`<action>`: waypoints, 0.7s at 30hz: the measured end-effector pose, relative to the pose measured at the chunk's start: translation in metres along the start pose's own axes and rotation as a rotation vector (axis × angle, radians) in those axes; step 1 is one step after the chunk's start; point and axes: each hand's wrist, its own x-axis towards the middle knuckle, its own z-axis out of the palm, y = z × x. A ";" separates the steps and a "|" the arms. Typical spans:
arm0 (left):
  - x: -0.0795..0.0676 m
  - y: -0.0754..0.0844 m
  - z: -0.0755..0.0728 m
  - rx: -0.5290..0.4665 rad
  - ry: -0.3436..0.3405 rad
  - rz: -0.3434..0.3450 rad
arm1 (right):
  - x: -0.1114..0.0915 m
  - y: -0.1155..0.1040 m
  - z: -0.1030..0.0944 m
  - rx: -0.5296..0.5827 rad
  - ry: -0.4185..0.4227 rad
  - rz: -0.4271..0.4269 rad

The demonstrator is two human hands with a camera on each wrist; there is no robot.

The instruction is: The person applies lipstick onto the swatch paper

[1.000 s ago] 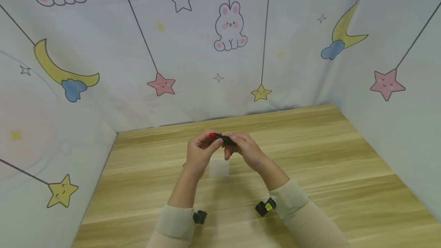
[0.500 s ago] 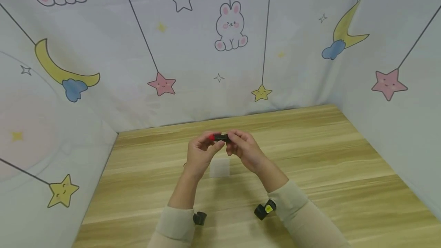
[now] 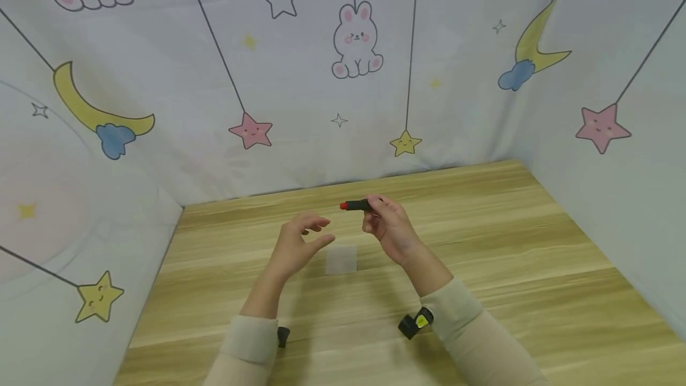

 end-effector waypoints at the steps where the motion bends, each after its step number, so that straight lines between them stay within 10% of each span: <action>1: 0.000 -0.002 0.000 0.023 -0.013 -0.002 | 0.000 0.000 0.000 0.001 0.000 -0.001; 21: -0.004 -0.030 0.007 0.419 -0.249 -0.053 | 0.000 0.002 -0.004 -0.008 0.029 -0.011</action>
